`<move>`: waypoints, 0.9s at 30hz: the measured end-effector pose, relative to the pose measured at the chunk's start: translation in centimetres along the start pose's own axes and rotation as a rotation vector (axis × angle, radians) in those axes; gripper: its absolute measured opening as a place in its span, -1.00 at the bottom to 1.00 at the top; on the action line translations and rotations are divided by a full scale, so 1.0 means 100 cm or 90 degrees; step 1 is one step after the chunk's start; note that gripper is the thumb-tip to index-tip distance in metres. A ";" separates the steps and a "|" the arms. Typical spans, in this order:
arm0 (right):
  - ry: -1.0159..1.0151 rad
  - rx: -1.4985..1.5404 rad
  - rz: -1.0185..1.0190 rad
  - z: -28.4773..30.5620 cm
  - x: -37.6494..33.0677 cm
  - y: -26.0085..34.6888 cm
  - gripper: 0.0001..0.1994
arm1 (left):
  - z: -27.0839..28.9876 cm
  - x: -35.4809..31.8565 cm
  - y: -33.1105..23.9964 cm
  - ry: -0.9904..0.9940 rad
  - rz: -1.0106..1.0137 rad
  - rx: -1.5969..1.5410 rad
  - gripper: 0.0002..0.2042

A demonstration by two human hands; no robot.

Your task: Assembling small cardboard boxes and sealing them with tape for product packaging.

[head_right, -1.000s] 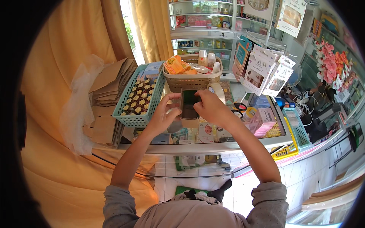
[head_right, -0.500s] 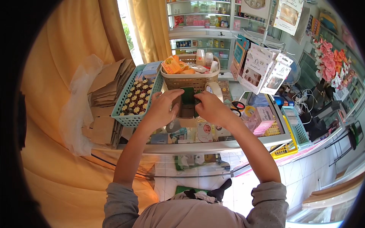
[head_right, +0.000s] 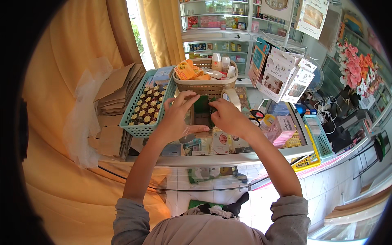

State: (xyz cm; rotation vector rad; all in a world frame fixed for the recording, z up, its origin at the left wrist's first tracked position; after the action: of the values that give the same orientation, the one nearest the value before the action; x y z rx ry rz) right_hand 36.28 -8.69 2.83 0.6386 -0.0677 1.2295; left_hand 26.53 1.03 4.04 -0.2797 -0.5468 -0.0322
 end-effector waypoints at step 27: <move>-0.189 -0.154 0.006 0.009 -0.008 0.037 -0.63 | -0.018 -0.004 0.025 0.001 0.014 -0.134 0.12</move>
State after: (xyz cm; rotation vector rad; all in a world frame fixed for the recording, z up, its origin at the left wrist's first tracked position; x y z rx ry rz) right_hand 32.95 -9.12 4.83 0.6047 -0.4603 1.1074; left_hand 27.36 2.91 1.71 -0.4907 -0.5387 -0.0694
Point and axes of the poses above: each hand's wrist, its own x-axis towards the middle knuckle, its own z-axis out of the back of the hand, y = z × x, the point moved 8 cm from there along x, towards the middle knuckle, and after that the axes turned 5 degrees about -x, right-handed, at the moved point
